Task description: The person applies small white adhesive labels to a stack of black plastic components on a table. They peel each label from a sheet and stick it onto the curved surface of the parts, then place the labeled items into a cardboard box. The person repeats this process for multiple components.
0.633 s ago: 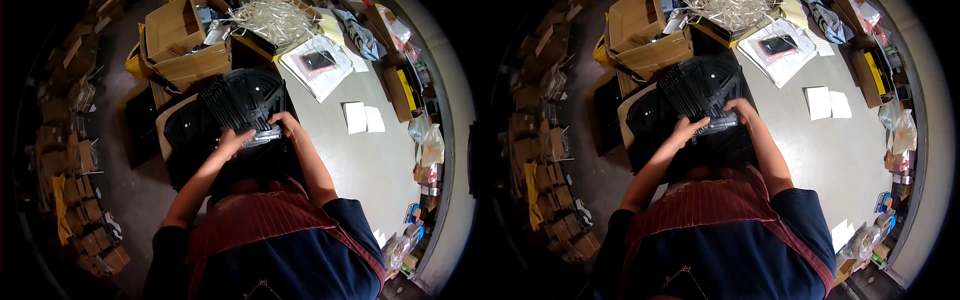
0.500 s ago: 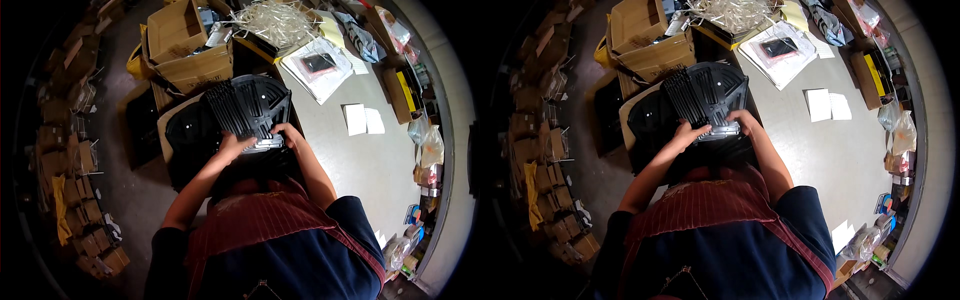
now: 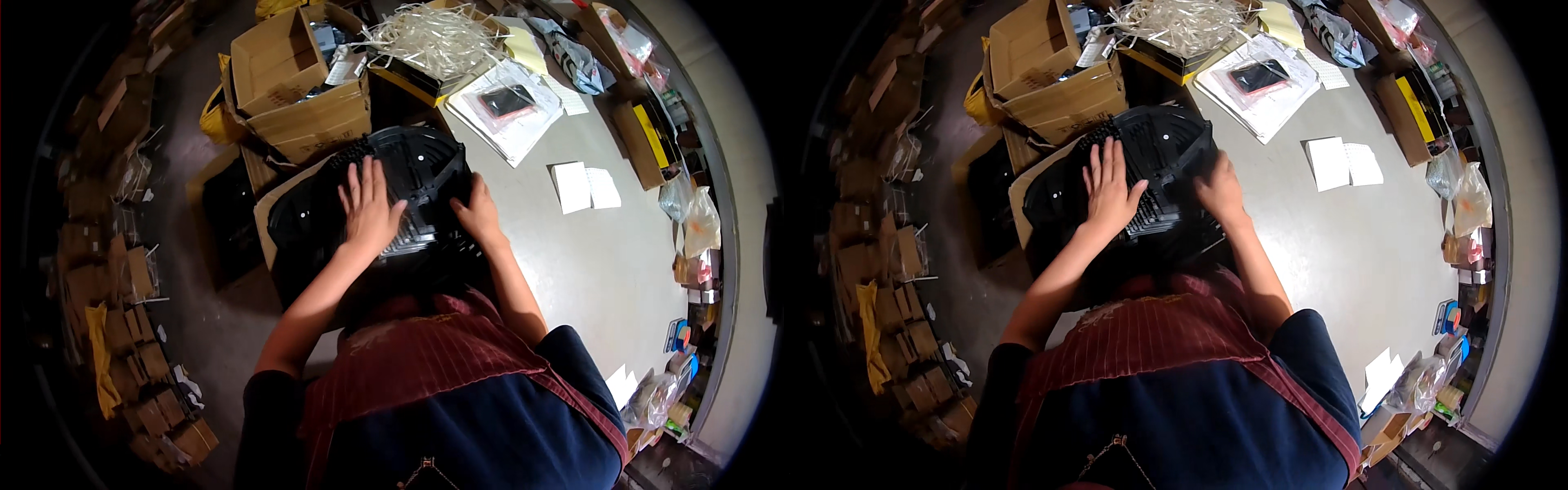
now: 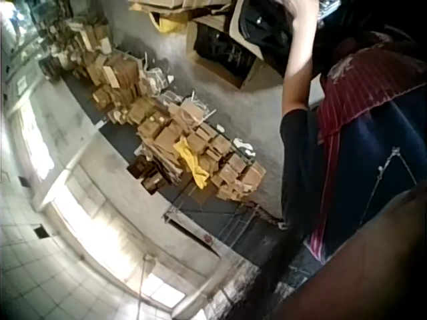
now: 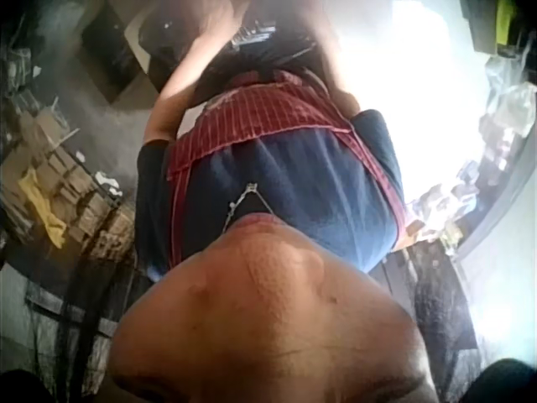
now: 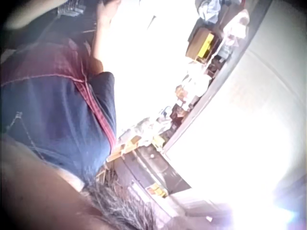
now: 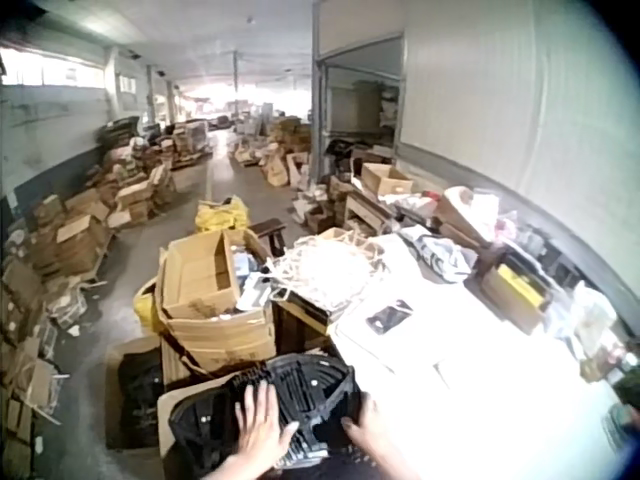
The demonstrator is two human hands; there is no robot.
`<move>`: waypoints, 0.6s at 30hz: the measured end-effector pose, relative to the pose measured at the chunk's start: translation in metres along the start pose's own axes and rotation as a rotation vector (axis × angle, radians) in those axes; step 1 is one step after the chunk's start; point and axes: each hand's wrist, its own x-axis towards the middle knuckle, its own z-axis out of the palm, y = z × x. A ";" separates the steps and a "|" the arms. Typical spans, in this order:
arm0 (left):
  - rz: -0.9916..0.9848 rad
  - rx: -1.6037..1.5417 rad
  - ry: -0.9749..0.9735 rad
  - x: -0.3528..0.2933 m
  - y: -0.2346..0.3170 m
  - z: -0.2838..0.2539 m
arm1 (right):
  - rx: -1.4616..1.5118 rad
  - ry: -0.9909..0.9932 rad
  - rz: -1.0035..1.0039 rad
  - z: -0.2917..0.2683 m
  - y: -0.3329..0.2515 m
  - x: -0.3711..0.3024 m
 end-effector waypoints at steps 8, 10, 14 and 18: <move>-0.013 -0.032 -0.175 0.004 -0.025 0.048 | -0.534 0.256 -0.266 0.072 -0.026 0.006; 0.003 0.017 -0.149 -0.005 -0.032 0.056 | -0.466 0.175 -0.283 0.075 -0.020 0.004; 0.008 -0.010 -0.118 -0.002 -0.037 0.071 | -0.467 0.137 -0.284 0.080 -0.009 0.008; 0.004 -0.037 -0.116 0.001 -0.043 0.077 | -0.486 0.084 -0.269 0.087 -0.001 0.013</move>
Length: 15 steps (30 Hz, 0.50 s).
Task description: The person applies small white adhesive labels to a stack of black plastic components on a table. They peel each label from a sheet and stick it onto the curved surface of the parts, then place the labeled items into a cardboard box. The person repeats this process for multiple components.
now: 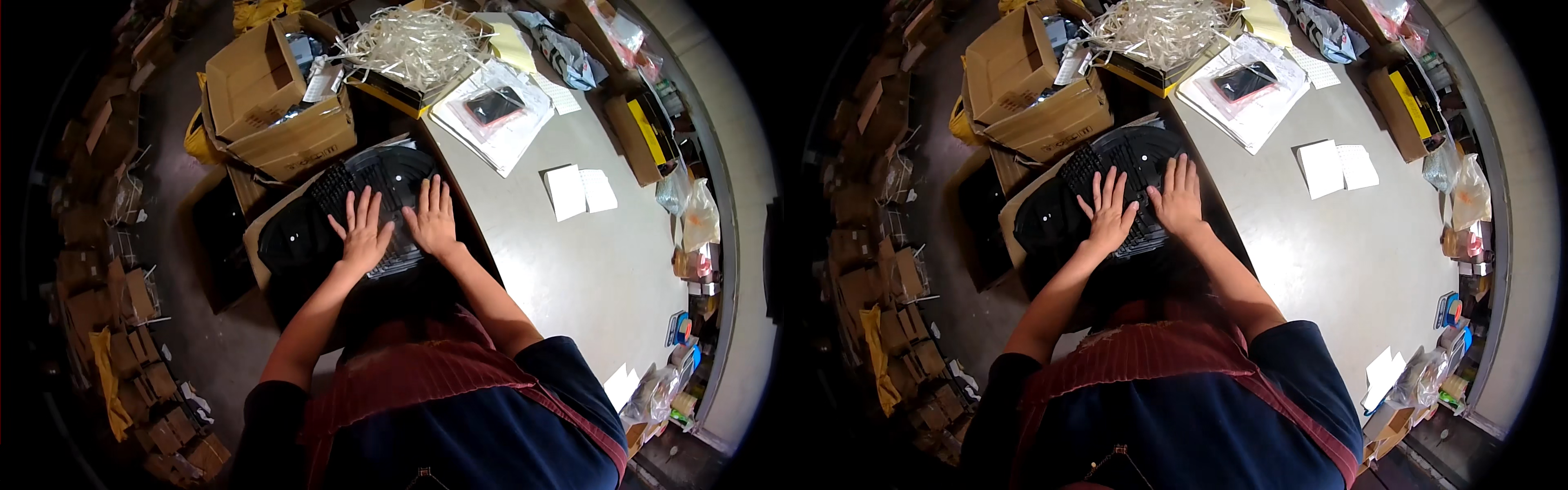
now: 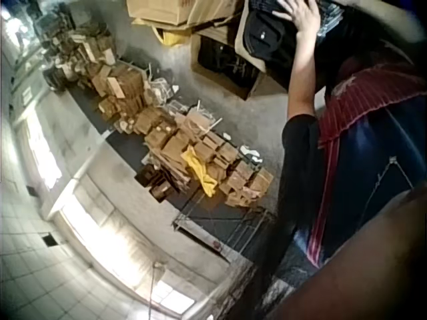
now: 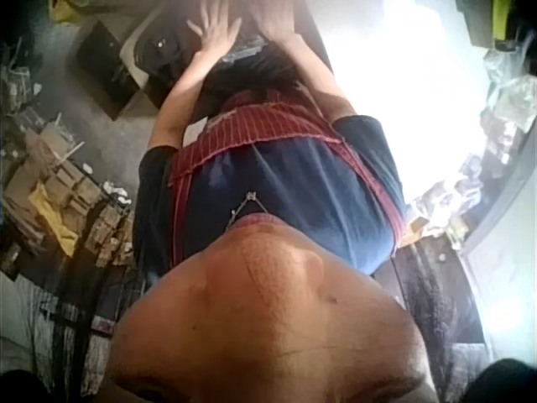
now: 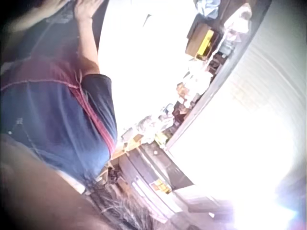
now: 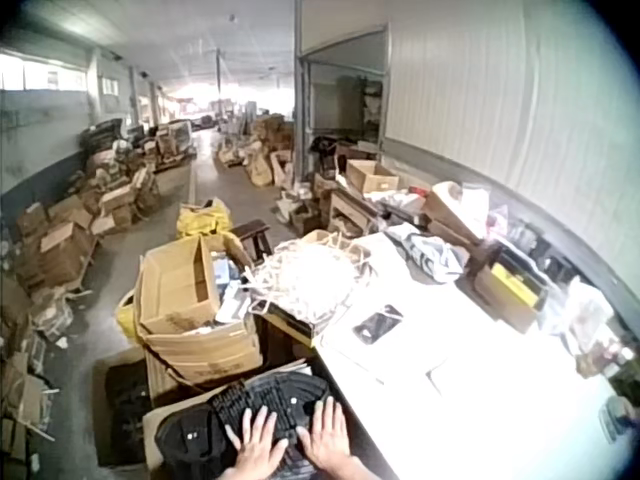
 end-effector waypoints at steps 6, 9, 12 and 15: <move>0.000 0.063 -0.009 0.018 -0.002 0.005 | 0.106 -0.126 0.062 0.023 0.019 0.017; 0.018 0.099 -0.006 0.020 0.005 0.000 | 0.187 -0.137 0.088 0.032 0.033 0.017; 0.015 0.098 -0.005 0.012 0.007 -0.002 | 0.475 -0.196 0.049 0.006 0.048 0.011; 0.021 0.138 -0.028 0.009 0.010 -0.008 | 0.886 -0.133 0.118 -0.021 0.060 -0.014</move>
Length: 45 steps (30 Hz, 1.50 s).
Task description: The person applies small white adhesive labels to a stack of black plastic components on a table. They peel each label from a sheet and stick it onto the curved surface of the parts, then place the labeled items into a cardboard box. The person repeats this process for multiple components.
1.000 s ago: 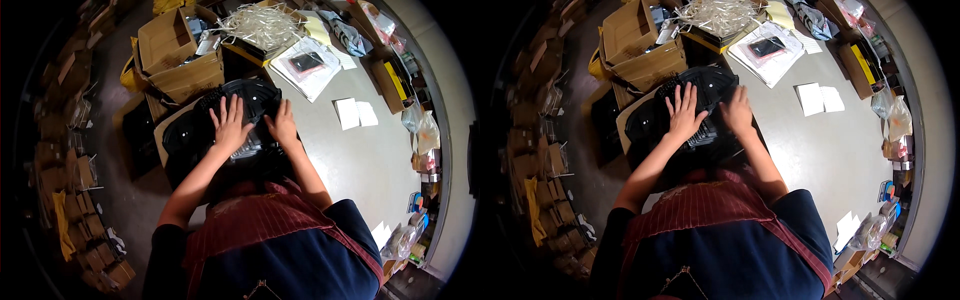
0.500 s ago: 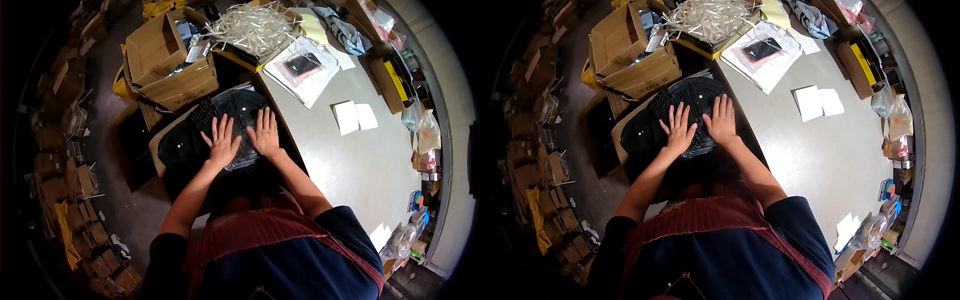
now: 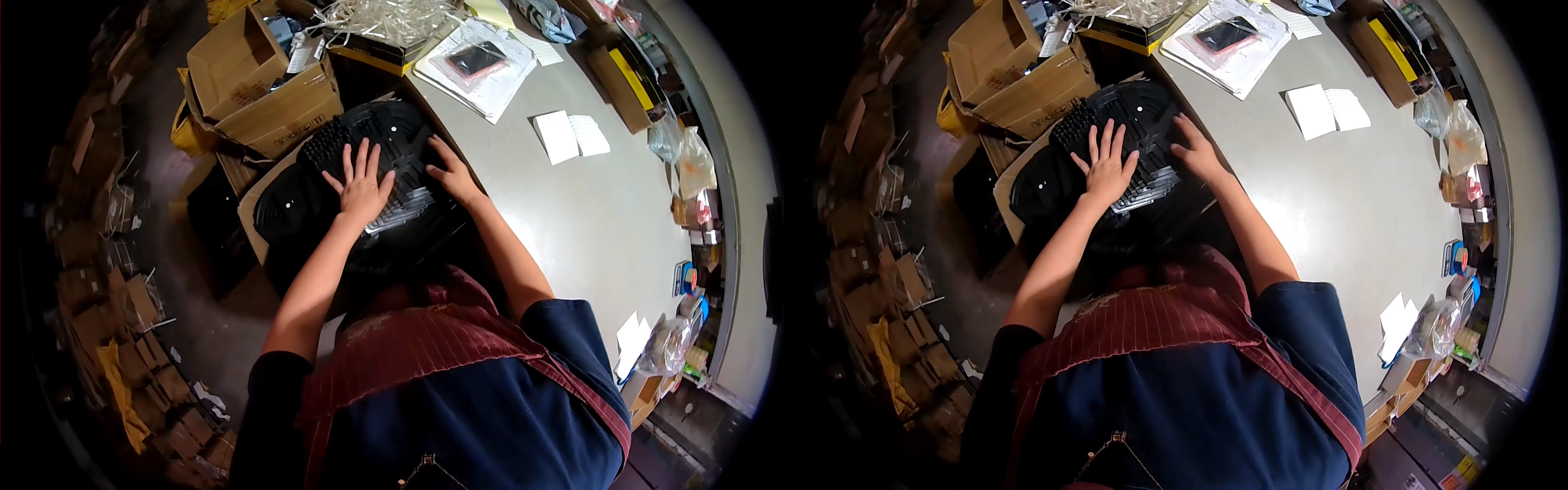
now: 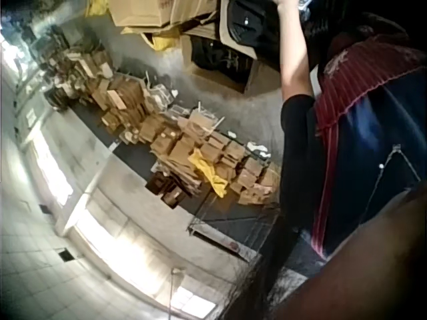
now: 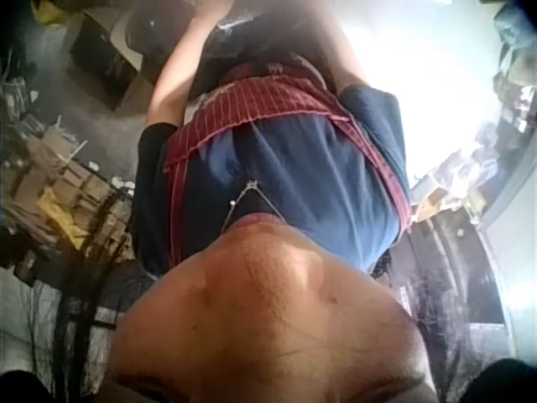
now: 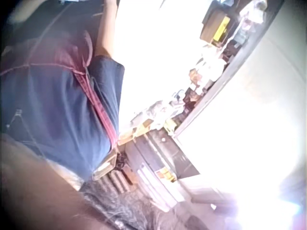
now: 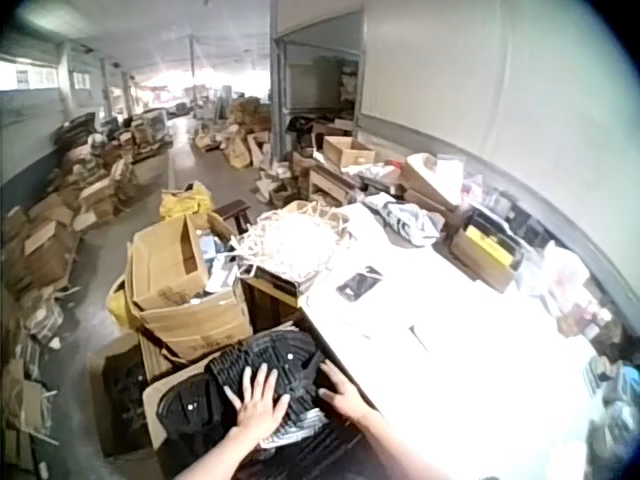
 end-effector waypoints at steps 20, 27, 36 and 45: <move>0.519 0.079 -0.060 -0.036 0.021 -0.004 | -0.174 0.659 0.250 0.011 -0.074 -0.215; 0.532 0.138 -0.032 -0.047 0.015 0.008 | -0.279 0.630 0.301 -0.024 -0.073 -0.257; 0.535 0.281 -0.130 -0.042 0.009 0.011 | -0.154 0.810 0.284 -0.124 -0.041 -0.322; 0.550 0.364 -0.181 -0.044 0.049 -0.020 | 0.082 1.081 0.277 -0.191 0.016 -0.431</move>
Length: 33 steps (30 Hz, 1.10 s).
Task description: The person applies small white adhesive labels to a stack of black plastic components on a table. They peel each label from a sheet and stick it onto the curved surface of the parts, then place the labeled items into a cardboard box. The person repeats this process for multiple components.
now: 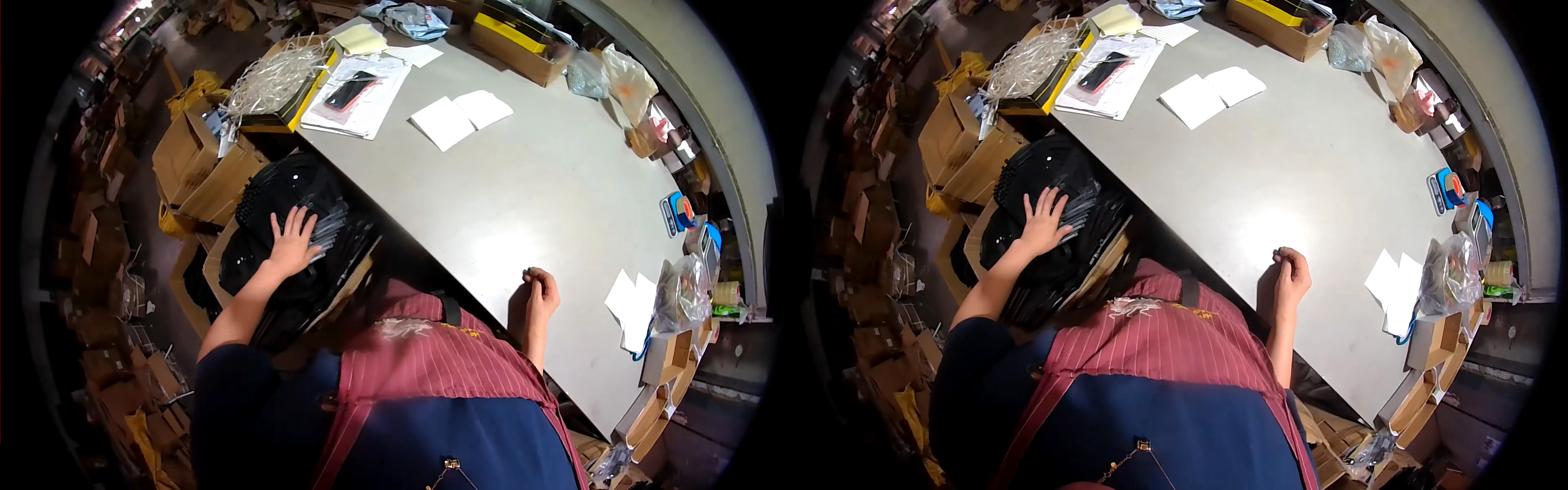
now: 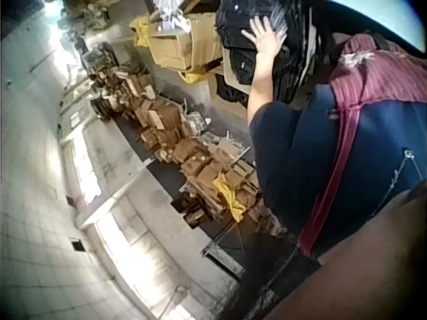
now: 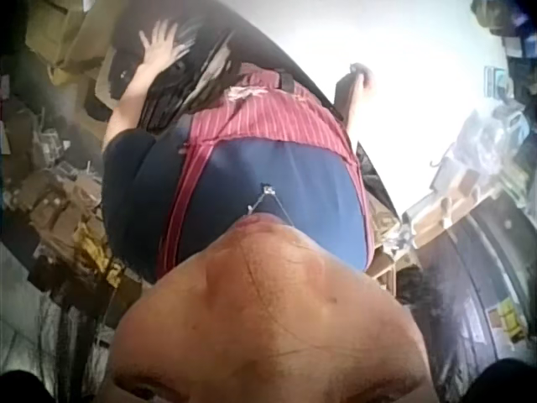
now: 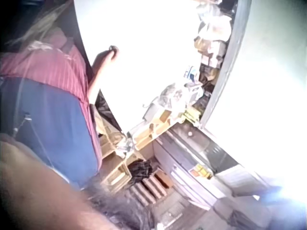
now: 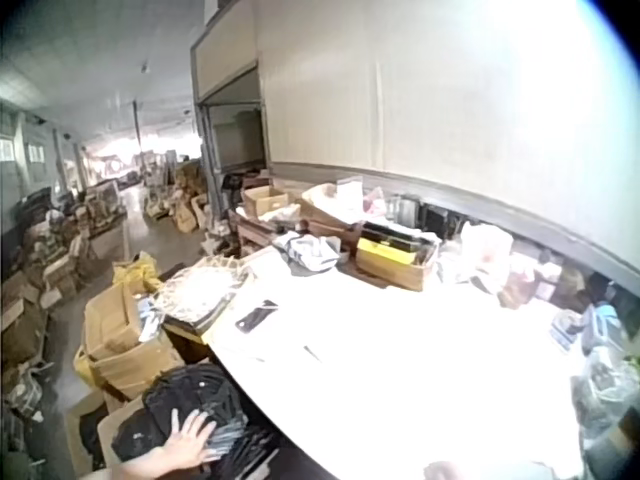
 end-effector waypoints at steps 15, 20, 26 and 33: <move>0.267 -0.131 0.174 0.220 0.138 -0.019 | -0.580 0.087 -0.234 0.050 -0.003 0.080; 0.401 -0.110 0.165 0.275 0.169 -0.005 | -0.596 0.117 -0.233 0.053 -0.002 0.088; 0.265 -0.110 0.169 0.313 0.178 -0.005 | -0.534 0.162 -0.154 0.056 -0.013 0.089; 0.251 -0.114 0.170 0.319 0.179 -0.010 | -0.495 0.179 -0.042 0.056 -0.009 0.089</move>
